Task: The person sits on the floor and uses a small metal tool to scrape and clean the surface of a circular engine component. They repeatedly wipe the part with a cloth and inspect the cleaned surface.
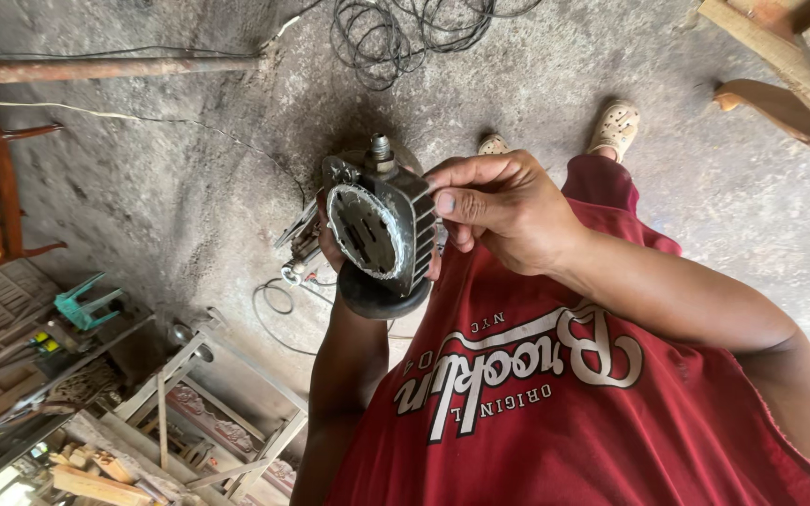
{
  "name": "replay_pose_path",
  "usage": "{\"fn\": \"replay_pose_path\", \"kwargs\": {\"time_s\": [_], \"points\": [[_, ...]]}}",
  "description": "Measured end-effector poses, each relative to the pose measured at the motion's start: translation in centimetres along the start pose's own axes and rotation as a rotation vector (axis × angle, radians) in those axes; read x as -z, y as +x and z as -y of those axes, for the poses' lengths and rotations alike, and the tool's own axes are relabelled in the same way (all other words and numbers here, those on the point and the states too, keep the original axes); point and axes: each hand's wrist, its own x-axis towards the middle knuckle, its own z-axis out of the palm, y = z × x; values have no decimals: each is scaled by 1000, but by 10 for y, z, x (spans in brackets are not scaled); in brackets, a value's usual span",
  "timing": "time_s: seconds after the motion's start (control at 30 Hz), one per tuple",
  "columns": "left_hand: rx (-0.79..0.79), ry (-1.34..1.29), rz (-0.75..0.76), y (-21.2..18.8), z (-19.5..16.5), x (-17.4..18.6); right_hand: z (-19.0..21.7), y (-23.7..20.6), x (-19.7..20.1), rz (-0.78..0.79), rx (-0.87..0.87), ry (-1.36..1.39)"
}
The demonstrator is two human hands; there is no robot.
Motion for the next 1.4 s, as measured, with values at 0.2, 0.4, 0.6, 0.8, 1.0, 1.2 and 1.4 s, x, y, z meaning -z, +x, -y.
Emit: {"fn": "replay_pose_path", "kwargs": {"time_s": [0.2,0.4,0.6,0.8,1.0,1.2,1.4], "points": [[-56,1,-3,-3,5,17,-9,2,10,42,18,69],[-127,43,-18,-12,4,43,-14,5,23,48,-54,110],[-150,85,2,-24,11,84,-14,8,56,139,-41,50],[-103,165,11,-21,40,100,-21,1,100,182,-21,169],[-630,957,507,3,58,90,-19,-8,124,69,10,76],[-565,946,438,5,63,87,-6,-14,114,69,10,37],[-538,904,419,8,69,93,7,-18,98,57,-88,40]]}}
